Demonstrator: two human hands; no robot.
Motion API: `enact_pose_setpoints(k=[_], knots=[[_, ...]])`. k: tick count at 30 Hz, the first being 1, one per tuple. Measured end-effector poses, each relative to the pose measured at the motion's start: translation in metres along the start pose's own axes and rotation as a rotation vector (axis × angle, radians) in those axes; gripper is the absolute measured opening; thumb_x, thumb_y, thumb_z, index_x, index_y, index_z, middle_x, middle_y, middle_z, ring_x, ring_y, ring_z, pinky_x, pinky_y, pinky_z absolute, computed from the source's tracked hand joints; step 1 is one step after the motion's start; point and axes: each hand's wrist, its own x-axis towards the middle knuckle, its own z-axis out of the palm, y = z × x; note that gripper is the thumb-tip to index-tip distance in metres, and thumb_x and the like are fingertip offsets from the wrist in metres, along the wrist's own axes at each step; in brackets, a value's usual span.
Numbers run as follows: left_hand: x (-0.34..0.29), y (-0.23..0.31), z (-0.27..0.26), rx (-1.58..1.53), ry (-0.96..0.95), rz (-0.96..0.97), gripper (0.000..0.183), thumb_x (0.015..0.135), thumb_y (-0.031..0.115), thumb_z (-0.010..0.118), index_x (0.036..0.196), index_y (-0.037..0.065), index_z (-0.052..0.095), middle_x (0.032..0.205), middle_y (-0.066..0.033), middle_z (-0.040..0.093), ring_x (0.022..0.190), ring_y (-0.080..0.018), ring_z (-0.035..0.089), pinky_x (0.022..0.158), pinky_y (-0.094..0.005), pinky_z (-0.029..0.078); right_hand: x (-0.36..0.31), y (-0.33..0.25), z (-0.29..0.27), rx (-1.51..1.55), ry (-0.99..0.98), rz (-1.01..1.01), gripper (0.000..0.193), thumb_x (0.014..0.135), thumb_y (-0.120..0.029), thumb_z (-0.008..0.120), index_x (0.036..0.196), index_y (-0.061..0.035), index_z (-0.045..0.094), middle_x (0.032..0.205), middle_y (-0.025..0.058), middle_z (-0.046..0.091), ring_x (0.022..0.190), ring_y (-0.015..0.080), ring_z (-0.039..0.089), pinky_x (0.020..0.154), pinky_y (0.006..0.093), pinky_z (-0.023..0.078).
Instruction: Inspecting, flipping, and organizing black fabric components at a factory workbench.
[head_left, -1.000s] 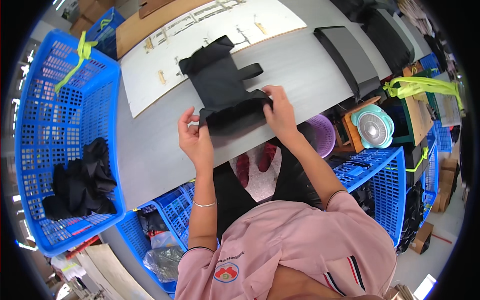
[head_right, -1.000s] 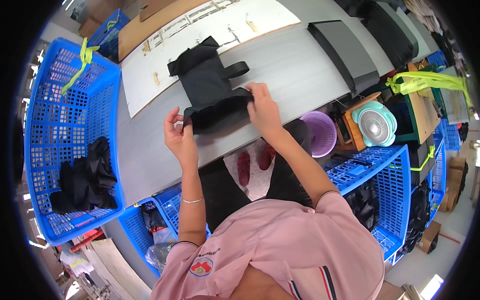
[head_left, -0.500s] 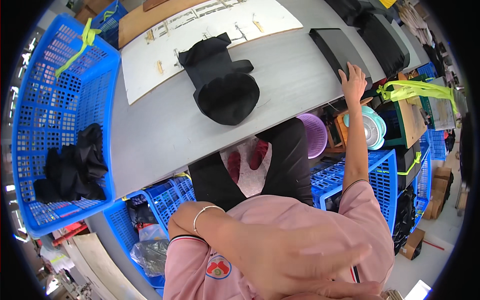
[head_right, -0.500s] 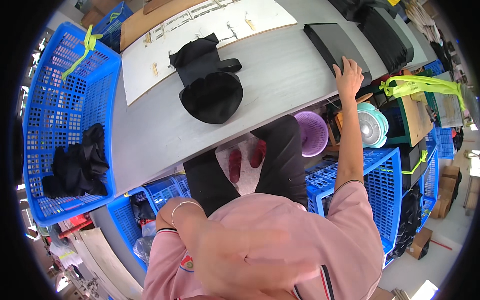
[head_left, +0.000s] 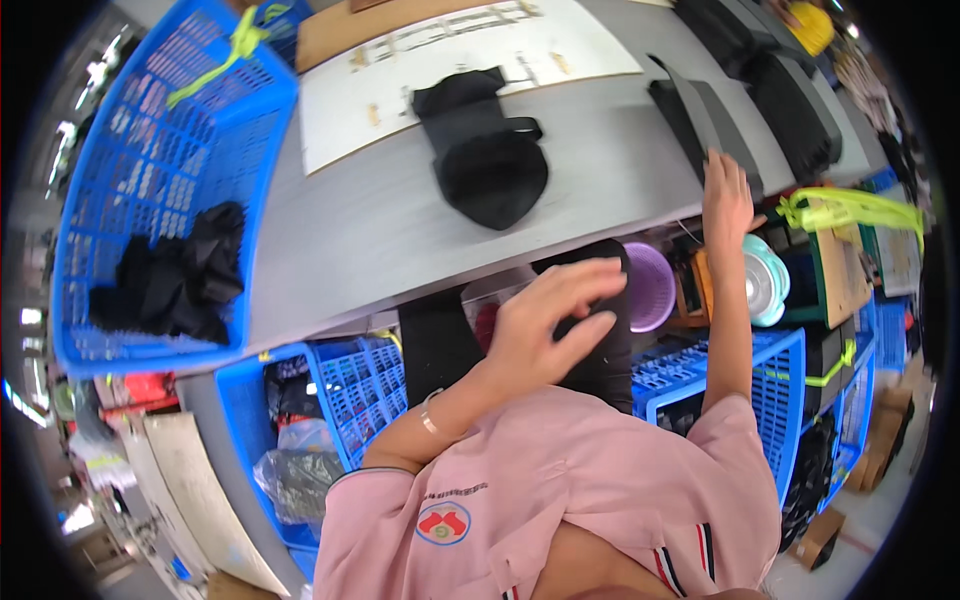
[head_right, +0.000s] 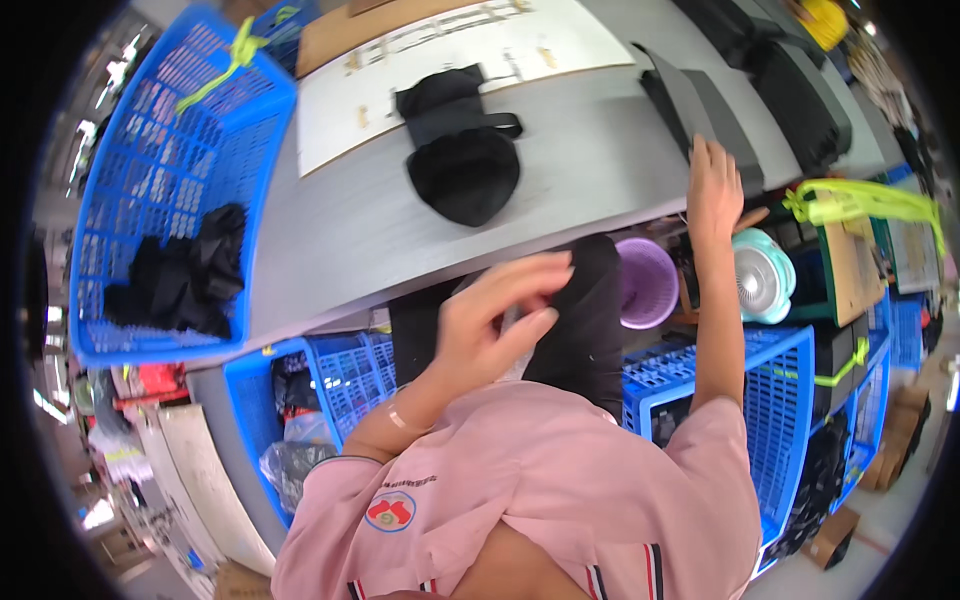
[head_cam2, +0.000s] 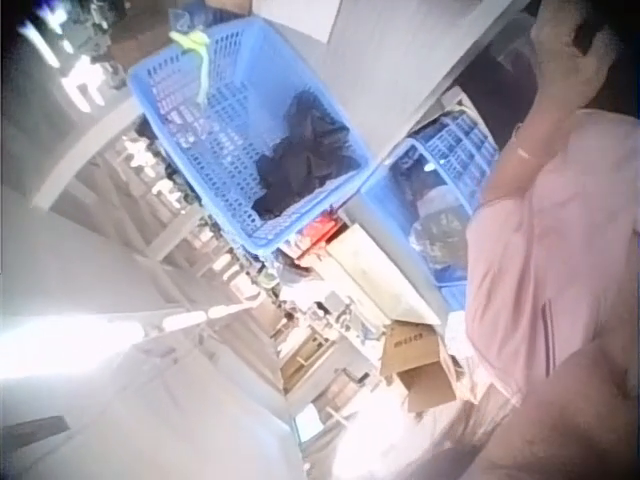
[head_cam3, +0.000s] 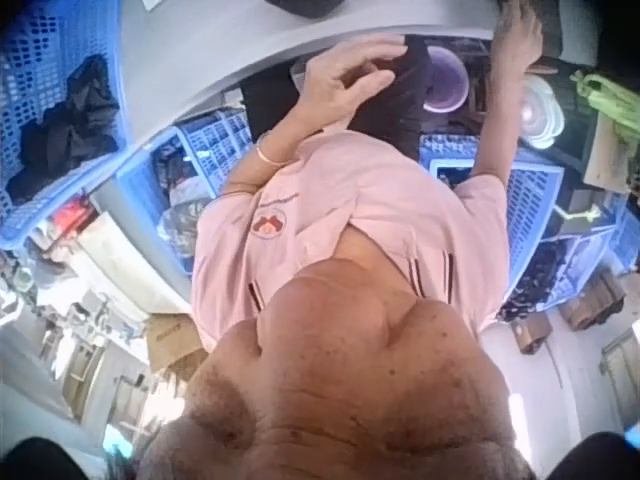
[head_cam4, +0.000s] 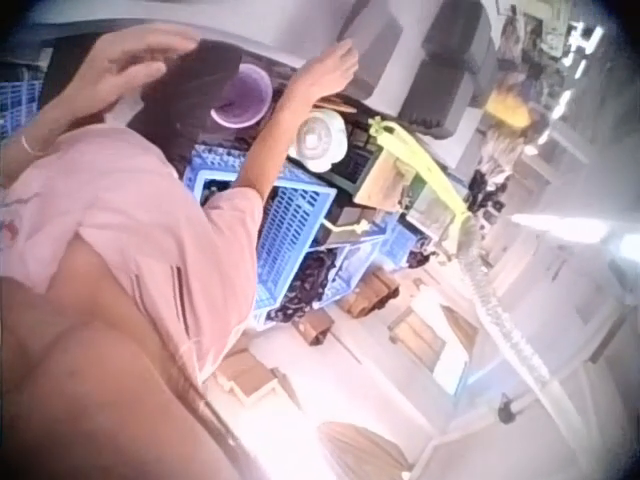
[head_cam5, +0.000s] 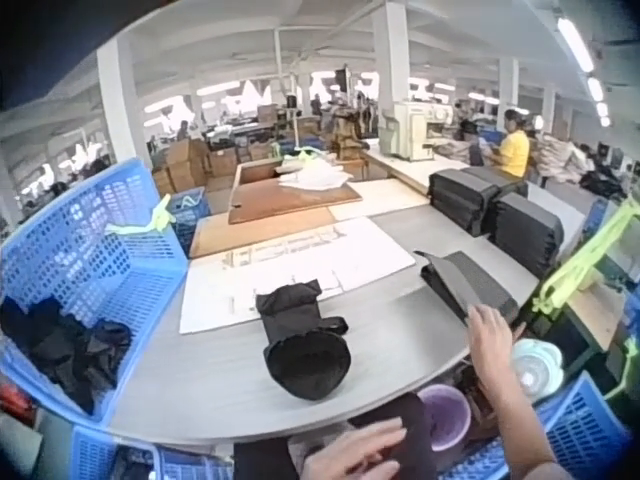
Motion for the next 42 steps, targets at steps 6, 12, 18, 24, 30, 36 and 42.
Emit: enact_pose_setpoints(k=[6, 12, 18, 24, 30, 36, 42], knots=[[-0.015, -0.114, 0.051, -0.766, -0.044, -0.765, 0.092, 0.093, 0.071, 0.041, 0.155, 0.005, 0.021, 0.158, -0.0138, 0.027, 0.141, -0.0254, 0.034, 0.11, -0.0395, 0.033, -0.083, -0.128, -0.101, 0.486, -0.443, -0.038, 0.026, 0.096, -0.014, 0.057, 0.12, -0.0054, 0.06, 0.113, 0.0139, 0.065, 0.101, 0.0336, 0.064, 0.081, 0.0406, 0.053], [-0.038, -0.132, 0.071, -1.152, -0.272, -0.747, 0.089, 0.084, 0.076, 0.049, 0.148, 0.016, 0.037, 0.151, -0.0028, 0.04, 0.141, -0.0221, 0.034, 0.115, -0.0438, 0.028, -0.118, -0.162, -0.167, 1.023, -0.607, 0.322, 0.025, 0.1, -0.012, 0.051, 0.121, -0.0015, 0.06, 0.112, 0.018, 0.067, 0.1, 0.0292, 0.066, 0.088, 0.0345, 0.049], [-0.019, -0.101, 0.052, -1.483, -0.135, -0.48, 0.08, 0.081, 0.061, 0.068, 0.138, 0.008, 0.047, 0.132, -0.0142, 0.057, 0.12, -0.031, 0.058, 0.107, -0.0462, 0.044, -0.129, -0.155, -0.189, 1.433, -0.744, 0.681, 0.016, 0.098, -0.011, 0.055, 0.101, 0.0027, 0.063, 0.084, 0.0013, 0.061, 0.081, 0.0074, 0.052, 0.073, 0.0237, 0.044], [-0.023, -0.08, 0.019, -1.345, 0.091, -0.648, 0.053, 0.09, 0.038, 0.067, 0.124, -0.002, 0.058, 0.111, -0.0184, 0.068, 0.113, -0.0368, 0.062, 0.104, -0.0484, 0.046, -0.135, -0.164, -0.186, 1.445, -0.714, 0.817, 0.014, 0.096, -0.012, 0.061, 0.095, 0.0019, 0.063, 0.075, -0.0028, 0.059, 0.071, 0.0022, 0.049, 0.062, 0.0198, 0.04], [-0.031, -0.076, 0.01, -1.29, 0.049, -0.633, 0.048, 0.093, 0.033, 0.057, 0.123, -0.004, 0.057, 0.112, -0.0191, 0.069, 0.113, -0.0335, 0.062, 0.104, -0.0445, 0.045, -0.131, -0.173, -0.185, 1.454, -0.671, 0.852, 0.015, 0.096, -0.013, 0.063, 0.091, 0.0013, 0.063, 0.071, -0.0027, 0.059, 0.067, 0.0007, 0.048, 0.058, 0.0192, 0.039], [-0.028, -0.079, 0.003, -1.2, 0.063, -0.58, 0.046, 0.092, 0.028, 0.053, 0.123, -0.005, 0.057, 0.112, -0.0197, 0.069, 0.111, -0.0314, 0.063, 0.103, -0.0419, 0.046, -0.123, -0.174, -0.178, 0.95, -0.384, 0.474, 0.03, 0.089, -0.017, 0.069, 0.113, -0.0016, 0.059, 0.105, 0.0141, 0.064, 0.081, 0.0173, 0.061, 0.069, 0.0308, 0.048], [-0.016, -0.073, -0.001, -0.532, 0.131, -0.468, 0.054, 0.094, 0.034, 0.059, 0.13, -0.004, 0.052, 0.13, -0.0192, 0.059, 0.116, -0.0264, 0.056, 0.1, -0.0345, 0.043, -0.117, -0.163, -0.162, 1.597, -0.806, 0.624, 0.046, 0.096, -0.018, 0.06, 0.137, 0.0012, 0.049, 0.128, 0.0139, 0.06, 0.113, 0.018, 0.058, 0.099, 0.0288, 0.044]])
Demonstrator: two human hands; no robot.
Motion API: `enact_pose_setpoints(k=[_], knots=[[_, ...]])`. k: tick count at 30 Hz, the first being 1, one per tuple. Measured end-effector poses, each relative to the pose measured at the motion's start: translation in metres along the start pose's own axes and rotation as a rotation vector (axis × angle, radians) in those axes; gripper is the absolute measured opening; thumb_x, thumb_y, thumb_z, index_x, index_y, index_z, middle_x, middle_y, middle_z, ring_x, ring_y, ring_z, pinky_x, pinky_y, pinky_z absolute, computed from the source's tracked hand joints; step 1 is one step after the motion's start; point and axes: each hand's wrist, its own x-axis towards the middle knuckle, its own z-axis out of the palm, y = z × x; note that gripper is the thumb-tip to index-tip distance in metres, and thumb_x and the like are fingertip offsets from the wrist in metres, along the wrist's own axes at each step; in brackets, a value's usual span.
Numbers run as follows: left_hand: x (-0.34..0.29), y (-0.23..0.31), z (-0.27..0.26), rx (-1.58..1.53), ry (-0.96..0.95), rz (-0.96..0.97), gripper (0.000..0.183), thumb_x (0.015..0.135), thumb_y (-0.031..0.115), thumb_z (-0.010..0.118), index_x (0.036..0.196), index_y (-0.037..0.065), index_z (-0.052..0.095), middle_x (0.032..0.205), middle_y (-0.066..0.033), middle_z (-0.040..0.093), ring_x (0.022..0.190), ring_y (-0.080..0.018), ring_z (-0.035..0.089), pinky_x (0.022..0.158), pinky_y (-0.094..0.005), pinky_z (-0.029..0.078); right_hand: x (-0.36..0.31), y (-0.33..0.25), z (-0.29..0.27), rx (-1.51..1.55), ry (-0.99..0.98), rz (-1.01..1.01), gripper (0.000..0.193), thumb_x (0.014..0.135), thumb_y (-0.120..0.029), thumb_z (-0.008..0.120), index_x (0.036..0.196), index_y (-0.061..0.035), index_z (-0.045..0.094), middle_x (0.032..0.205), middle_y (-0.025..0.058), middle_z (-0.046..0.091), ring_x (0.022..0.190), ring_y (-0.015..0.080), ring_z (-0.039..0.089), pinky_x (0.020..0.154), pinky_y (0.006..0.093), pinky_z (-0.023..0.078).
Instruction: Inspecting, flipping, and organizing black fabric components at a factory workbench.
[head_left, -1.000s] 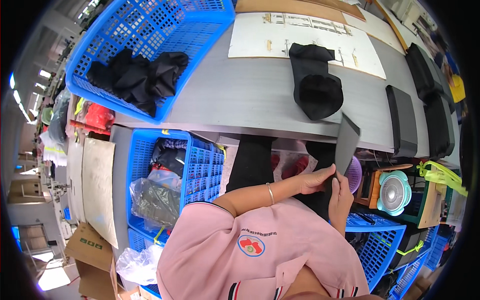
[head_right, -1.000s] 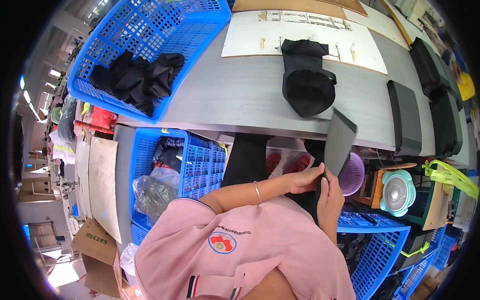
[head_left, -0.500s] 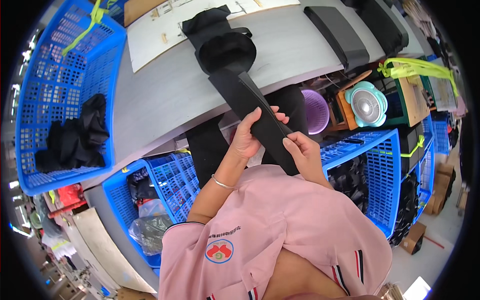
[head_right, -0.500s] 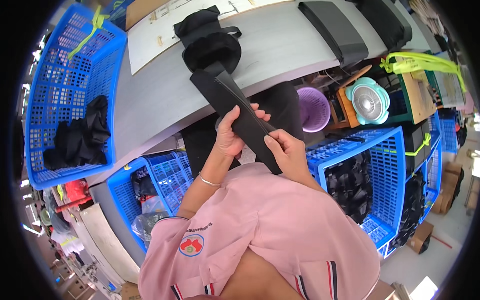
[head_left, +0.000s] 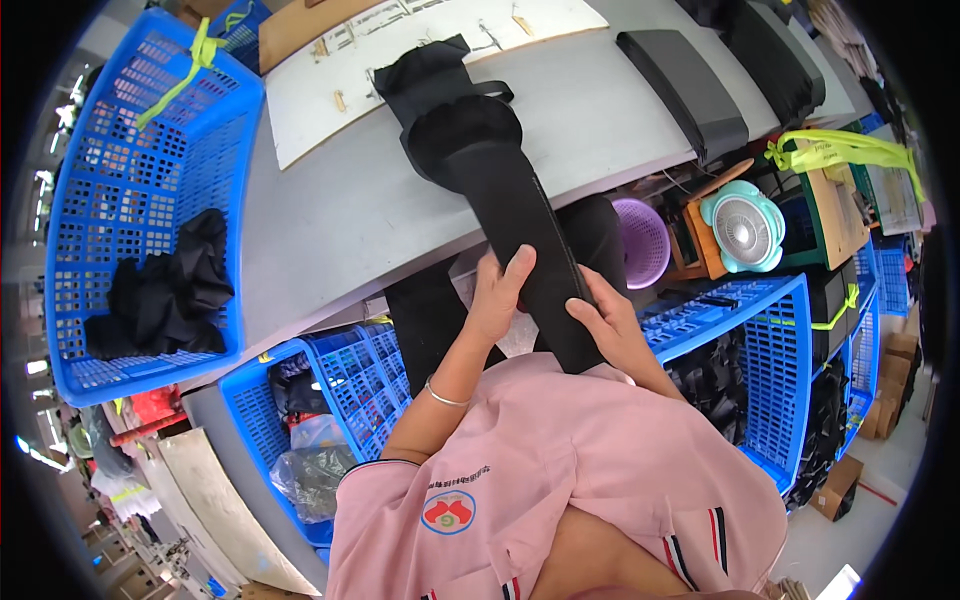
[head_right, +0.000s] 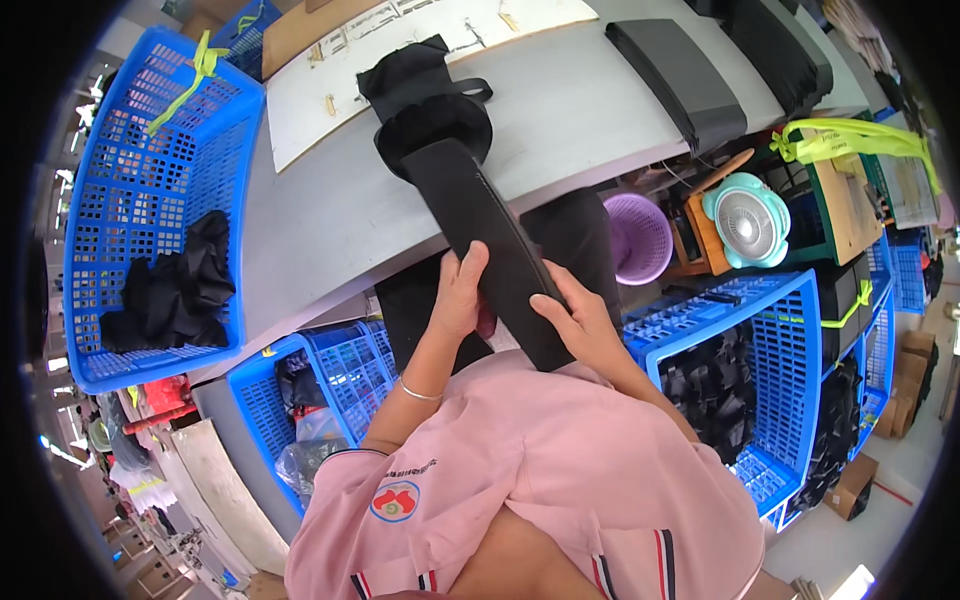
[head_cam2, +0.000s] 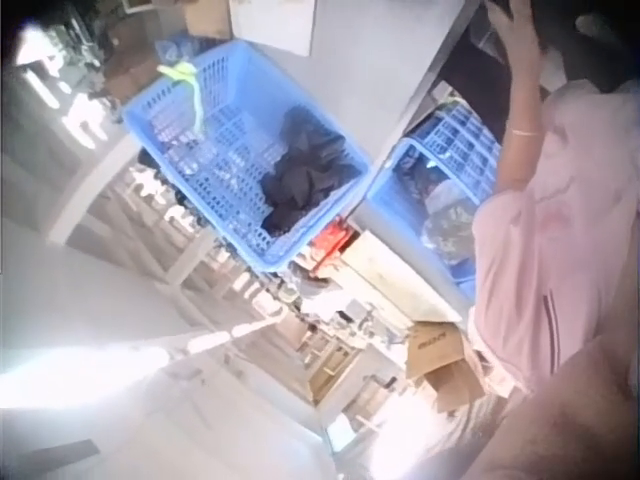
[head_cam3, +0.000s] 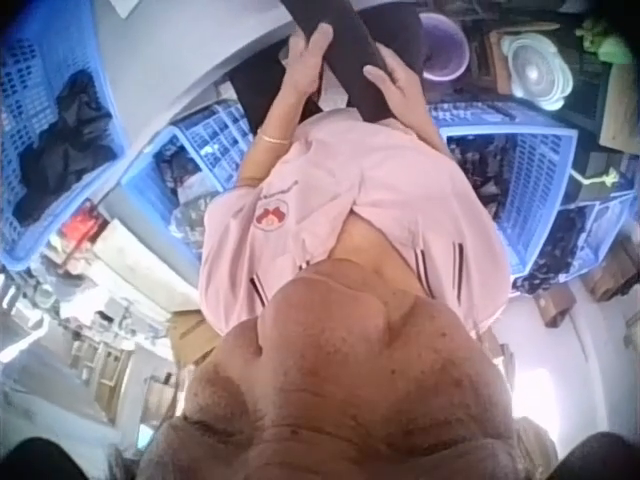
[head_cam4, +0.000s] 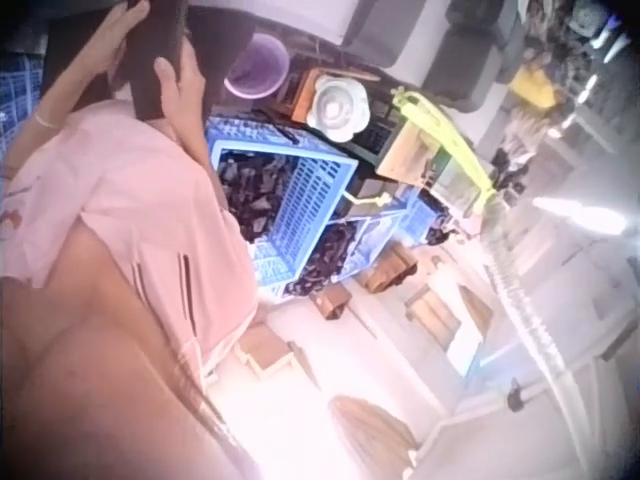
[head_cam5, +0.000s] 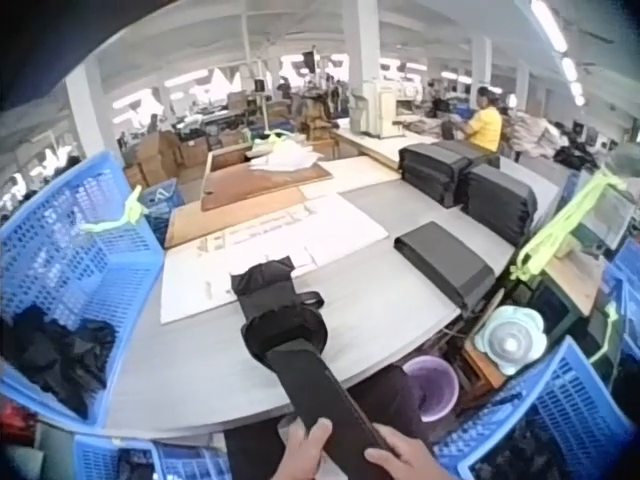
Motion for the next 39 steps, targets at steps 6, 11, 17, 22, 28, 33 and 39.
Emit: enact_pose_setpoints(k=[6, 11, 17, 22, 28, 33, 39], knots=[[0.045, 0.036, -0.042, 1.167, 0.746, 0.696, 0.03, 0.088, 0.017, 0.068, 0.115, 0.005, 0.069, 0.147, -0.0186, 0.042, 0.126, -0.0374, 0.042, 0.104, -0.0424, 0.037, 0.03, 0.008, -0.004, -0.139, 0.078, -0.141, 0.042, 0.097, -0.015, 0.058, 0.136, -0.002, 0.052, 0.118, 0.0156, 0.067, 0.104, 0.0168, 0.065, 0.091, 0.0274, 0.048], [0.089, 0.048, -0.077, 1.217, 0.556, 0.438, 0.036, 0.08, -0.004, 0.058, 0.114, 0.002, 0.069, 0.137, -0.0209, 0.052, 0.122, -0.0383, 0.048, 0.104, -0.0407, 0.041, 0.06, 0.005, 0.007, -0.478, 0.128, -0.203, 0.043, 0.094, -0.015, 0.06, 0.136, -0.0095, 0.052, 0.086, 0.0233, 0.066, 0.072, 0.0374, 0.066, 0.067, 0.0381, 0.053], [0.088, 0.049, -0.051, 1.162, 0.315, 0.656, 0.04, 0.075, -0.01, 0.049, 0.111, -0.005, 0.065, 0.14, -0.0206, 0.051, 0.131, -0.0373, 0.045, 0.108, -0.0407, 0.04, 0.076, -0.017, 0.023, -0.619, 0.12, -0.274, 0.044, 0.09, -0.011, 0.058, 0.134, -0.0063, 0.052, 0.074, 0.0219, 0.064, 0.069, 0.0426, 0.064, 0.062, 0.0488, 0.051], [0.052, 0.049, -0.012, 1.061, 0.024, 0.784, 0.024, 0.075, -0.009, 0.049, 0.095, -0.009, 0.063, 0.142, -0.0221, 0.05, 0.135, -0.0413, 0.042, 0.112, -0.0456, 0.036, 0.112, 0.002, 0.024, -0.787, 0.189, -0.264, 0.03, 0.086, -0.009, 0.06, 0.115, -0.0027, 0.061, 0.076, 0.0214, 0.065, 0.069, 0.0438, 0.064, 0.062, 0.0515, 0.05], [0.004, 0.044, 0.007, 0.961, -0.066, 0.726, 0.043, 0.074, -0.005, 0.062, 0.116, 0.004, 0.067, 0.142, -0.0171, 0.053, 0.132, -0.0344, 0.048, 0.104, -0.0404, 0.044, 0.128, 0.047, 0.012, -0.568, 0.208, -0.707, 0.03, 0.085, -0.012, 0.063, 0.112, 0.0, 0.061, 0.11, 0.0184, 0.065, 0.104, 0.0326, 0.063, 0.085, 0.0415, 0.05], [-0.024, 0.038, 0.009, 0.802, 0.163, 0.743, 0.073, 0.072, 0.009, 0.075, 0.139, 0.002, 0.048, 0.15, -0.0209, 0.039, 0.135, -0.0398, 0.039, 0.108, -0.0466, 0.036, 0.113, 0.035, -0.001, 0.633, 0.183, 0.032, 0.042, 0.1, -0.023, 0.053, 0.137, -0.0026, 0.047, 0.135, 0.0117, 0.054, 0.121, 0.026, 0.056, 0.1, 0.0406, 0.048], [-0.018, 0.025, 0.031, 0.829, 0.289, 0.731, 0.088, 0.067, 0.004, 0.075, 0.146, 0.003, 0.036, 0.155, -0.0222, 0.026, 0.136, -0.04, 0.032, 0.111, -0.0477, 0.029, 0.108, 0.0, 0.004, 0.977, 0.153, 0.036, 0.04, 0.095, -0.021, 0.06, 0.13, -0.0025, 0.054, 0.118, 0.011, 0.064, 0.101, 0.0231, 0.066, 0.086, 0.0394, 0.057]])
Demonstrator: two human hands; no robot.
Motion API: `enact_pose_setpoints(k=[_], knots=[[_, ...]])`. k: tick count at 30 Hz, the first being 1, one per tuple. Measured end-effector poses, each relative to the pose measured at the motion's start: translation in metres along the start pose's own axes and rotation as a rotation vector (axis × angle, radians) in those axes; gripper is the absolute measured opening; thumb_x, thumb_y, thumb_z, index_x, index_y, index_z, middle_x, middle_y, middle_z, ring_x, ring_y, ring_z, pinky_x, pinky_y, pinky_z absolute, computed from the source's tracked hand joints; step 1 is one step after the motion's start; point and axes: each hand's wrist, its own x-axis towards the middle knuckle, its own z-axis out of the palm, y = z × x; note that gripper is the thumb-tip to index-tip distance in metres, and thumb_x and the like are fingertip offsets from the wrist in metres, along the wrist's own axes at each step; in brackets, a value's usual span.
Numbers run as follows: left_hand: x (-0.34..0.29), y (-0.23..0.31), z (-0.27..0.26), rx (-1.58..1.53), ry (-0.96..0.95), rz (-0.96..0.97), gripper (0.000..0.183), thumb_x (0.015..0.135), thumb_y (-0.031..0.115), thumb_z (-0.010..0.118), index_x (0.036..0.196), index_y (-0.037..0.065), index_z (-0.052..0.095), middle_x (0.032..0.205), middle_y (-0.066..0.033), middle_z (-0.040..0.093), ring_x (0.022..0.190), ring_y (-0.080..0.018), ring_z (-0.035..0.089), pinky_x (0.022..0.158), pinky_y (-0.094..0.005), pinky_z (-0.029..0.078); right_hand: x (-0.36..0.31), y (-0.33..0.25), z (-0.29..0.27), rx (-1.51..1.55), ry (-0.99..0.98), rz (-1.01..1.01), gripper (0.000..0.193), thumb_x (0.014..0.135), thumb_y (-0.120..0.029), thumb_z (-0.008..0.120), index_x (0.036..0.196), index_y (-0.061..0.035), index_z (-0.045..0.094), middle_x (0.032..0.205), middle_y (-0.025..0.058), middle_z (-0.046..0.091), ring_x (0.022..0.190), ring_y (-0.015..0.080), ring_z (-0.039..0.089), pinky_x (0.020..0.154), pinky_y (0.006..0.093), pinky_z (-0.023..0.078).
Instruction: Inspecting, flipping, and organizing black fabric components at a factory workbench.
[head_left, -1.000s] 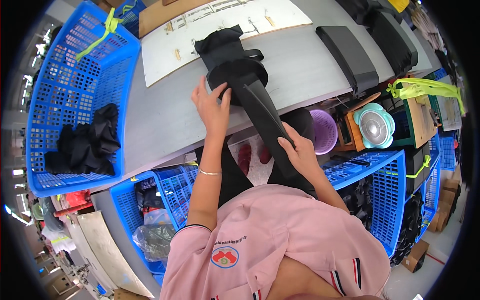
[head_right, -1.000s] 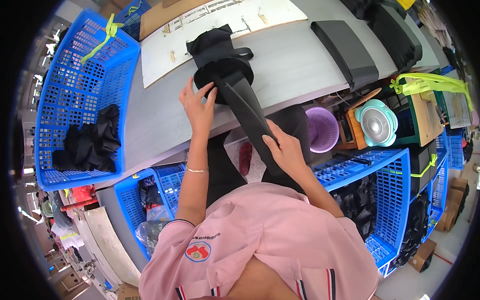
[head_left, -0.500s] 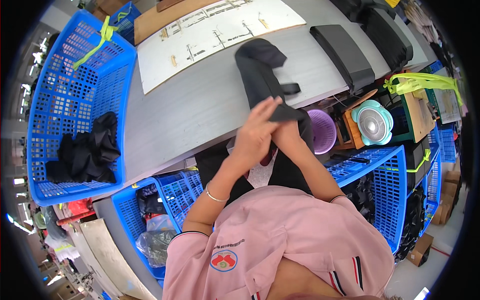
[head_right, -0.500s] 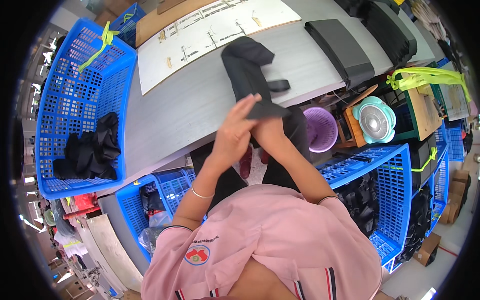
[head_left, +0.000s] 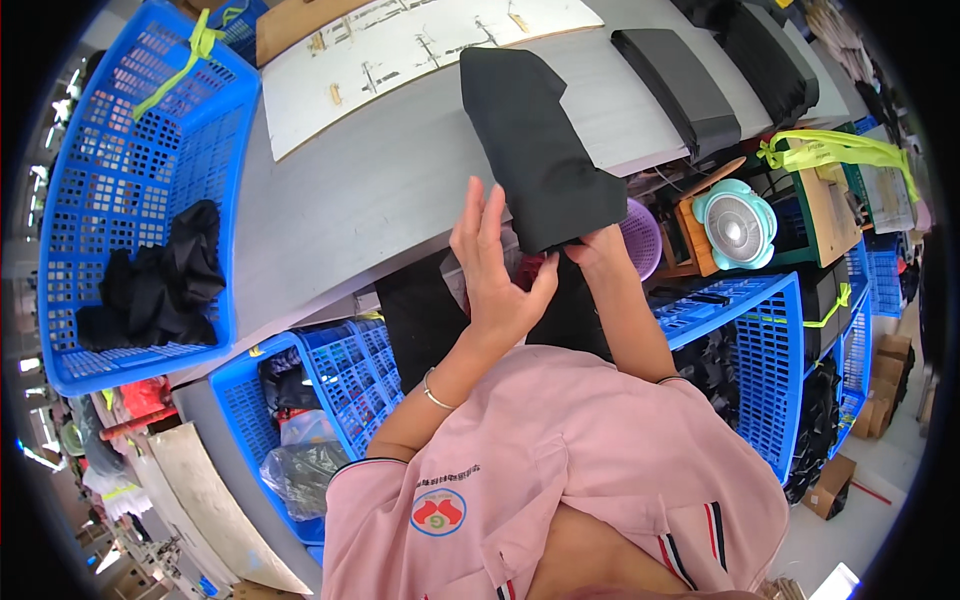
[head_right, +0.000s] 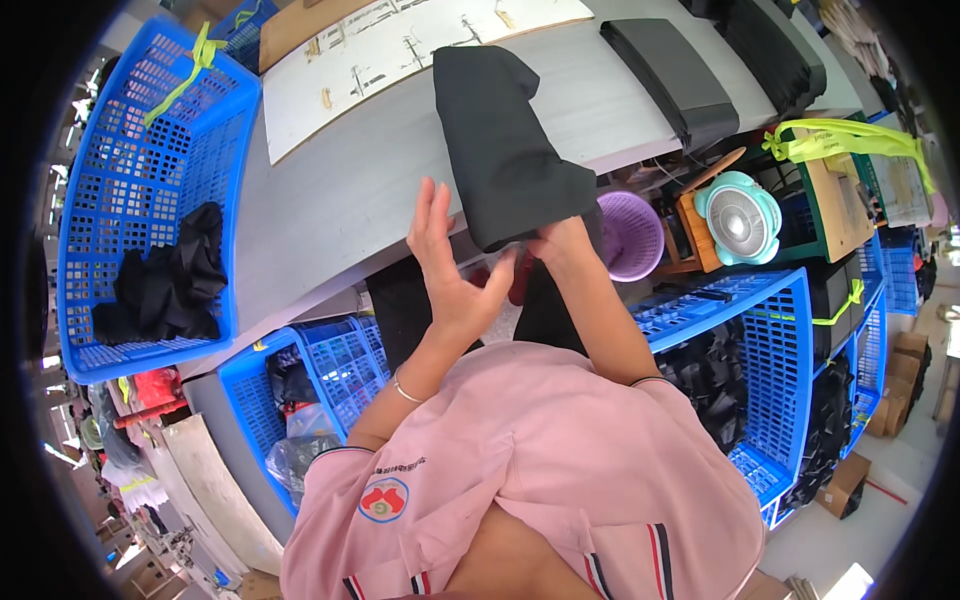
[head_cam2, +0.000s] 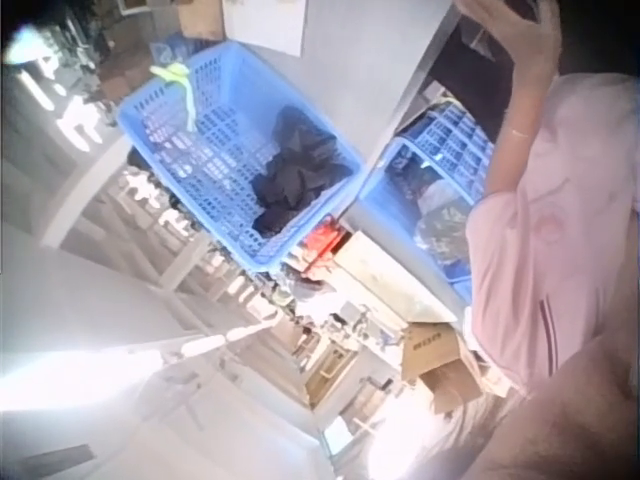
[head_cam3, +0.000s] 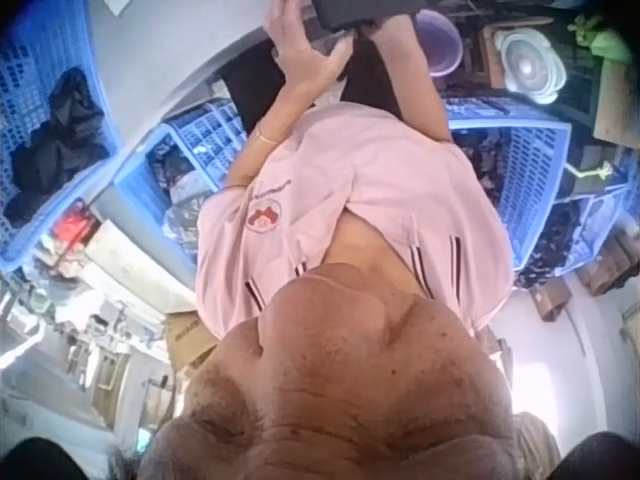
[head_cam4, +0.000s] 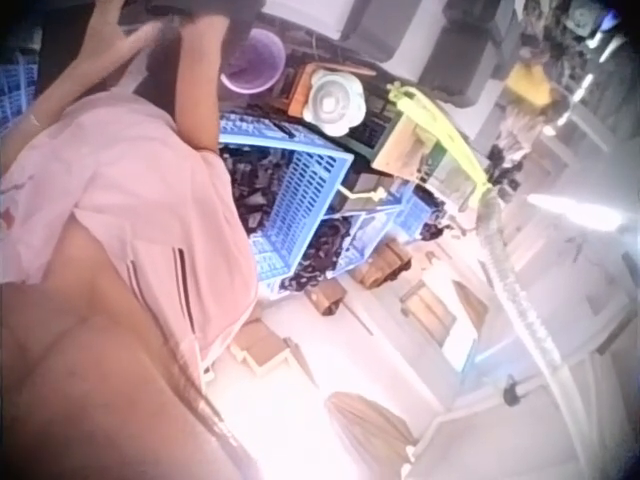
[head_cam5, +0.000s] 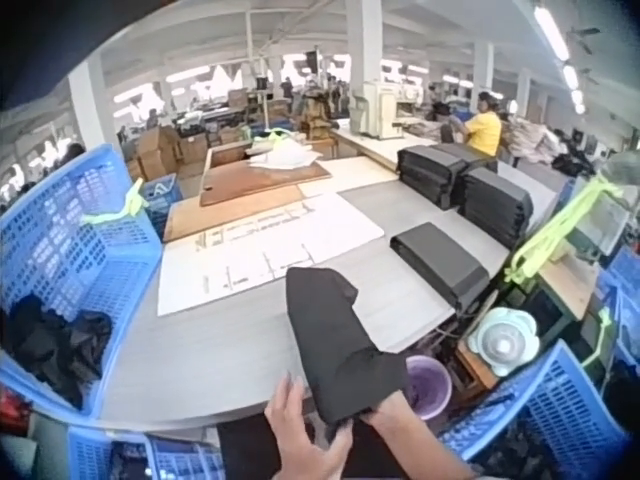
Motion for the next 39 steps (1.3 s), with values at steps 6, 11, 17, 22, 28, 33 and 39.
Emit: enact_pose_setpoints(k=[6, 11, 17, 22, 28, 33, 39], knots=[[0.006, 0.006, 0.004, 0.047, 0.095, -0.013, 0.073, 0.068, -0.015, 0.061, 0.137, 0.007, 0.053, 0.139, -0.0132, 0.045, 0.113, -0.0235, 0.051, 0.088, -0.0315, 0.047, -0.013, -0.002, 0.013, 0.021, -0.035, 0.052, 0.037, 0.092, -0.02, 0.063, 0.123, -0.0022, 0.057, 0.112, 0.0109, 0.066, 0.096, 0.0228, 0.067, 0.082, 0.0381, 0.058], [0.005, 0.01, 0.008, -0.087, 0.125, -0.028, 0.074, 0.065, -0.024, 0.049, 0.132, 0.008, 0.061, 0.132, -0.0104, 0.049, 0.101, -0.0194, 0.056, 0.086, -0.0291, 0.048, -0.02, 0.005, 0.018, 0.153, 0.003, 0.249, 0.027, 0.092, -0.026, 0.063, 0.113, -0.0094, 0.061, 0.1, 0.0031, 0.067, 0.08, 0.0125, 0.066, 0.054, 0.0272, 0.052], [0.002, 0.006, 0.006, -0.035, 0.12, 0.003, 0.079, 0.064, -0.023, 0.049, 0.136, 0.009, 0.059, 0.133, -0.0104, 0.049, 0.101, -0.0204, 0.056, 0.087, -0.0298, 0.048, -0.025, 0.015, 0.028, 0.199, 0.115, 0.26, 0.025, 0.091, -0.028, 0.065, 0.111, -0.0133, 0.062, 0.098, 0.0003, 0.067, 0.078, 0.0113, 0.065, 0.05, 0.0237, 0.045], [-0.002, 0.002, 0.006, -0.027, 0.122, 0.019, 0.081, 0.064, -0.022, 0.05, 0.138, 0.009, 0.057, 0.135, -0.0112, 0.048, 0.102, -0.0208, 0.055, 0.088, -0.03, 0.048, -0.026, 0.014, 0.032, 0.287, 0.174, 0.303, 0.025, 0.089, -0.024, 0.068, 0.11, -0.0104, 0.063, 0.102, 0.0033, 0.067, 0.088, 0.015, 0.066, 0.068, 0.029, 0.054], [-0.004, -0.007, 0.011, -0.001, 0.133, 0.059, 0.08, 0.066, -0.022, 0.054, 0.141, 0.008, 0.054, 0.135, -0.0126, 0.047, 0.095, -0.0211, 0.052, 0.083, -0.0302, 0.048, -0.021, 0.015, 0.029, 0.386, 0.049, 0.336, 0.025, 0.089, -0.02, 0.067, 0.11, -0.0071, 0.063, 0.106, 0.0064, 0.068, 0.095, 0.019, 0.067, 0.084, 0.0349, 0.057], [0.0, -0.01, 0.008, 0.045, 0.138, 0.119, 0.078, 0.07, -0.02, 0.058, 0.142, 0.008, 0.051, 0.135, -0.0141, 0.046, 0.093, -0.0223, 0.052, 0.078, -0.029, 0.049, -0.015, 0.014, 0.026, 0.392, 0.004, 0.344, 0.023, 0.09, -0.02, 0.066, 0.109, -0.0072, 0.063, 0.105, 0.0068, 0.068, 0.095, 0.0195, 0.067, 0.084, 0.0359, 0.057], [-0.004, -0.006, -0.009, -0.211, 0.116, -0.053, 0.065, 0.076, -0.013, 0.055, 0.14, 0.003, 0.053, 0.138, -0.0147, 0.048, 0.103, -0.0207, 0.058, 0.085, -0.0275, 0.05, -0.004, 0.031, 0.02, 0.223, -0.05, 0.247, 0.026, 0.093, -0.02, 0.063, 0.115, -0.0076, 0.061, 0.112, 0.0093, 0.065, 0.098, 0.021, 0.065, 0.085, 0.0378, 0.056]])
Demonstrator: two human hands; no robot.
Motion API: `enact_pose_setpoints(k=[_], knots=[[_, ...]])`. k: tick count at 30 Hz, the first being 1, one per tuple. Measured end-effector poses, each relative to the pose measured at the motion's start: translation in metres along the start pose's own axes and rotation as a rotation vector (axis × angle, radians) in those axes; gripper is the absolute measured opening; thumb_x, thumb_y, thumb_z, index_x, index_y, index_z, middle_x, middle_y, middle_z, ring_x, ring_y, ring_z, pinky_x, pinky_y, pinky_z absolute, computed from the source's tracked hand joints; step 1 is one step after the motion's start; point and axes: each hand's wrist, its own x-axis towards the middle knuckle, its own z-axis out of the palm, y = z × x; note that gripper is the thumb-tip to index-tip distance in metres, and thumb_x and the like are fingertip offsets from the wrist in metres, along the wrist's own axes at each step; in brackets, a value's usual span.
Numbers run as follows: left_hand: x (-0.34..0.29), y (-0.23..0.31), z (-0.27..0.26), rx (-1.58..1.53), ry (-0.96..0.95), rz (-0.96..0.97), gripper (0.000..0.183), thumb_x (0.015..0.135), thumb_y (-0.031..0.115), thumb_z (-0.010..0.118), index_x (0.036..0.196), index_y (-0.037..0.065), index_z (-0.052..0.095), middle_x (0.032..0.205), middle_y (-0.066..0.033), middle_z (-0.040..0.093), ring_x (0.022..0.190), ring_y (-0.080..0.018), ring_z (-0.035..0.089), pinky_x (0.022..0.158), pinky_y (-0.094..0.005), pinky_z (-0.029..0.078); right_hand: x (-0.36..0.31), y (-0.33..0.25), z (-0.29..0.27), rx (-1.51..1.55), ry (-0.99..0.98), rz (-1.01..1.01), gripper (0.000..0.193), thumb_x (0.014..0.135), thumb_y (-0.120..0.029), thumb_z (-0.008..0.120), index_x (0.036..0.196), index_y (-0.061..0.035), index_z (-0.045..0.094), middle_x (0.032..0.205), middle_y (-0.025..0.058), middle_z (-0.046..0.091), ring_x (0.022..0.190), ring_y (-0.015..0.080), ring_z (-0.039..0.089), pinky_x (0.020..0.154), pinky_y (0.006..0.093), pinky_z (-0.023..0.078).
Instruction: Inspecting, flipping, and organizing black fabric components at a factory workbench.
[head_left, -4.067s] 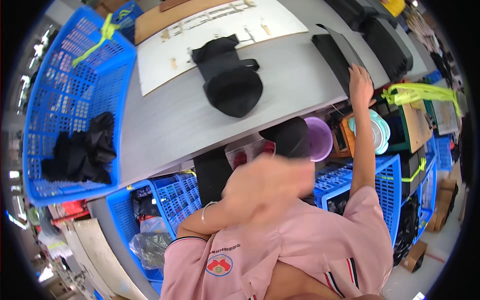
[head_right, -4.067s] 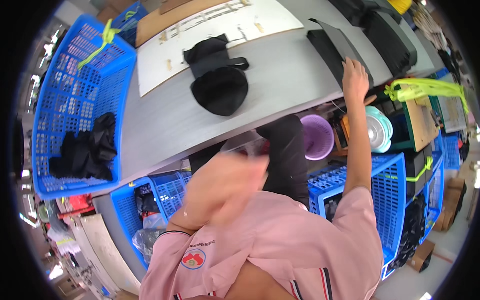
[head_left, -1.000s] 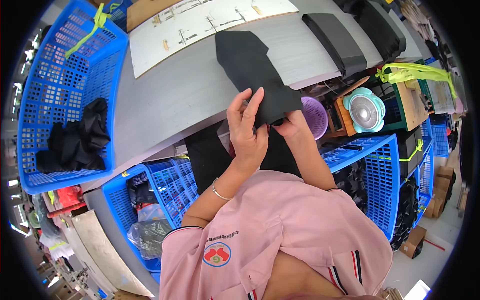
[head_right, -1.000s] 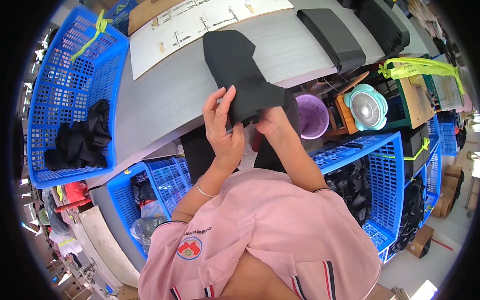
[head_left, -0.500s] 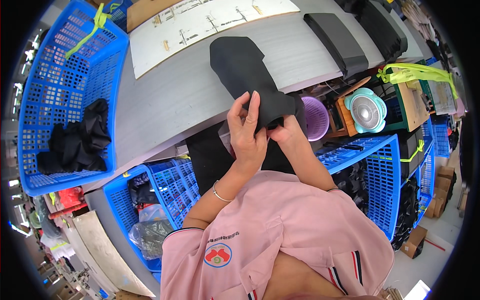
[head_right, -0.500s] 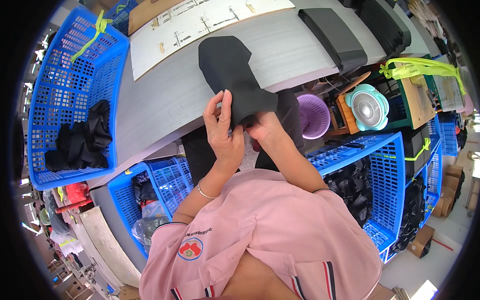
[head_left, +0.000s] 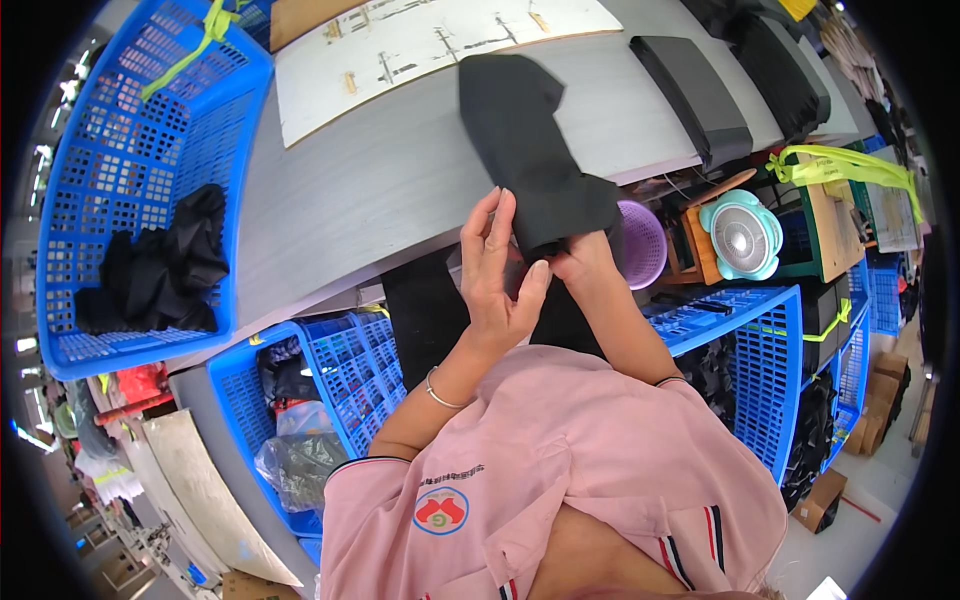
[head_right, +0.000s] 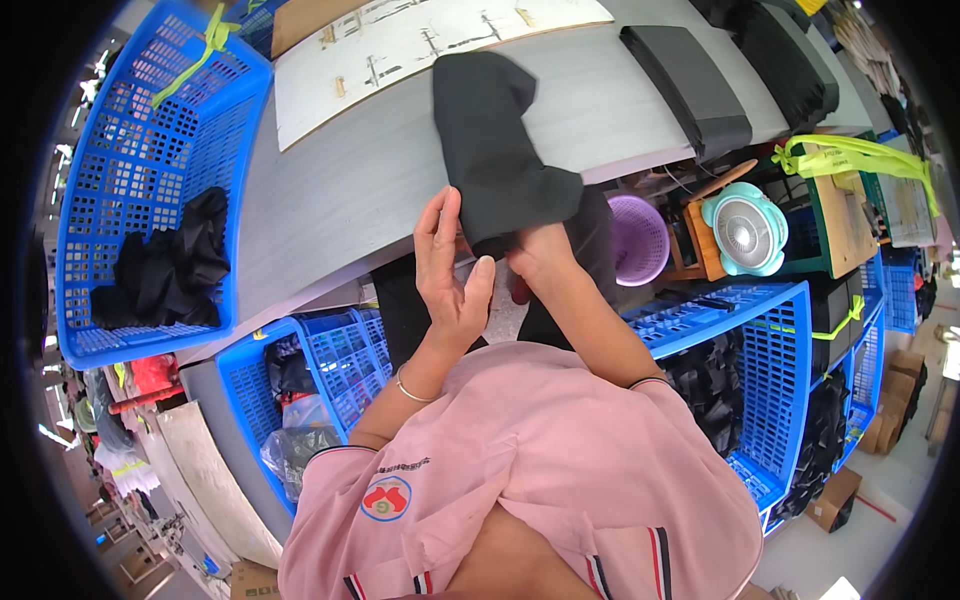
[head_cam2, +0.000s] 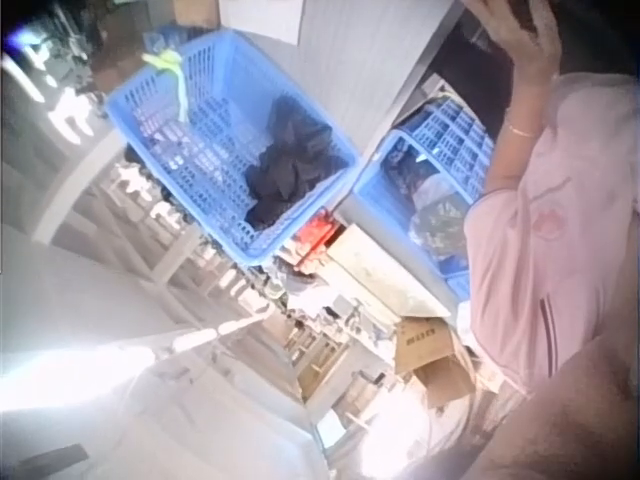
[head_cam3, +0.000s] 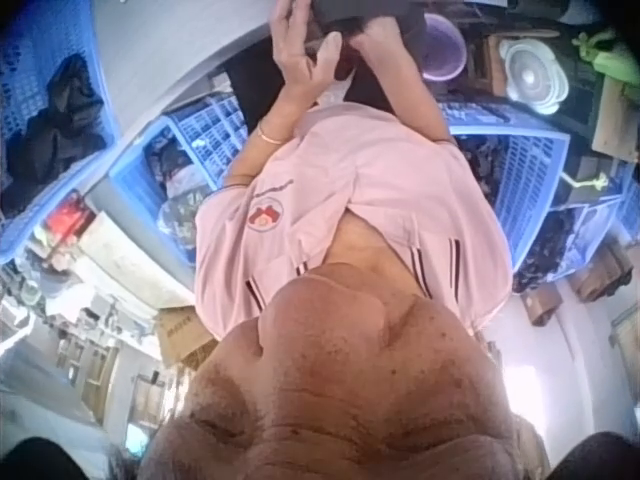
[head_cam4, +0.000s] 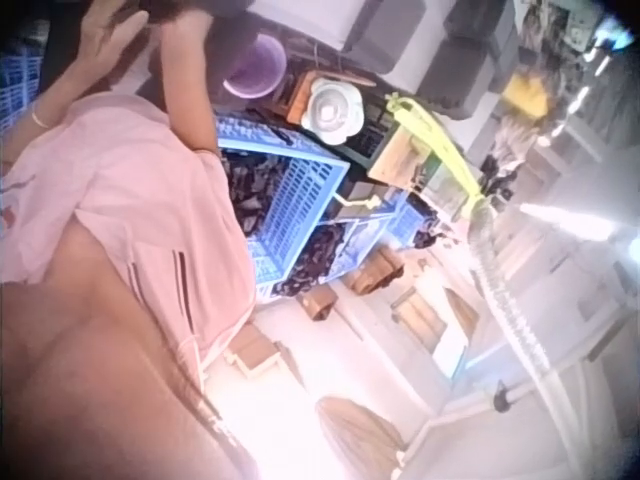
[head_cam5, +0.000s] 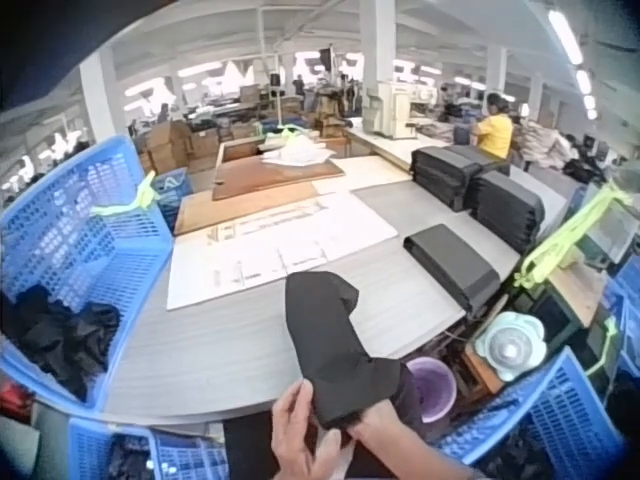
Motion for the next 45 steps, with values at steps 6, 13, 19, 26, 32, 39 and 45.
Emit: enact_pose_setpoints(k=[6, 13, 19, 26, 32, 39, 45], knots=[[-0.001, -0.045, -0.019, 0.31, 0.141, -0.001, 0.041, 0.09, -0.001, 0.056, 0.131, -0.001, 0.06, 0.105, -0.012, 0.068, 0.08, -0.012, 0.061, 0.076, -0.0239, 0.051, 0.019, 0.018, 0.003, -1.01, 0.077, -0.67, 0.041, 0.095, -0.018, 0.06, 0.132, -0.0022, 0.052, 0.127, 0.0111, 0.06, 0.118, 0.0232, 0.056, 0.102, 0.0357, 0.046], [-0.022, -0.085, -0.025, -0.444, 0.287, -0.856, 0.024, 0.099, 0.015, 0.053, 0.111, 0.0, 0.068, 0.091, -0.0032, 0.07, 0.076, -0.0081, 0.062, 0.065, -0.0228, 0.049, 0.032, 0.008, -0.003, -1.521, -0.118, -0.305, 0.034, 0.094, -0.017, 0.054, 0.123, 0.0013, 0.058, 0.126, 0.0156, 0.061, 0.118, 0.0342, 0.055, 0.102, 0.0404, 0.042], [-0.036, -0.097, 0.002, -0.788, 0.064, -0.909, 0.025, 0.095, 0.008, 0.049, 0.108, 0.003, 0.069, 0.088, -0.0002, 0.068, 0.075, -0.007, 0.061, 0.068, -0.0233, 0.048, 0.039, 0.041, -0.011, -2.107, -0.03, -1.024, 0.036, 0.078, -0.015, 0.063, 0.113, -0.0068, 0.063, 0.116, 0.0146, 0.06, 0.114, 0.0338, 0.054, 0.098, 0.0505, 0.041], [-0.038, -0.111, 0.012, -0.807, 0.079, -1.158, 0.023, 0.094, 0.009, 0.052, 0.111, -0.002, 0.063, 0.105, -0.0069, 0.066, 0.09, -0.0123, 0.063, 0.073, -0.0276, 0.051, 0.03, 0.04, 0.005, -2.341, -0.165, -0.77, 0.028, 0.081, -0.014, 0.058, 0.108, -0.0064, 0.064, 0.112, 0.0112, 0.061, 0.111, 0.0333, 0.055, 0.095, 0.0551, 0.038], [-0.046, -0.099, -0.005, -0.716, -0.059, -1.127, 0.031, 0.093, 0.012, 0.06, 0.123, 0.004, 0.058, 0.102, -0.0029, 0.066, 0.09, -0.0151, 0.063, 0.073, -0.0286, 0.052, 0.039, 0.047, -0.01, -2.478, 0.014, -0.818, 0.024, 0.091, -0.034, 0.06, 0.106, -0.0164, 0.067, 0.099, 0.0075, 0.063, 0.096, 0.0289, 0.057, 0.084, 0.0488, 0.041], [-0.015, -0.08, -0.043, 0.383, 0.224, -0.311, 0.044, 0.082, 0.001, 0.072, 0.124, 0.003, 0.058, 0.112, -0.0084, 0.06, 0.091, -0.0154, 0.057, 0.074, -0.0271, 0.049, 0.029, 0.065, -0.028, -2.504, -0.132, -0.737, 0.025, 0.089, -0.034, 0.062, 0.107, -0.0163, 0.067, 0.102, 0.0073, 0.064, 0.096, 0.0294, 0.058, 0.085, 0.0519, 0.039], [-0.04, -0.051, -0.054, 0.086, 0.094, -0.471, 0.015, 0.085, -0.004, 0.067, 0.099, 0.003, 0.069, 0.092, -0.0026, 0.063, 0.072, -0.006, 0.055, 0.057, -0.0192, 0.044, 0.025, 0.052, -0.039, -2.227, -0.176, -0.881, 0.025, 0.081, -0.028, 0.068, 0.1, -0.0108, 0.069, 0.103, 0.0099, 0.065, 0.101, 0.0309, 0.059, 0.091, 0.0565, 0.038]])
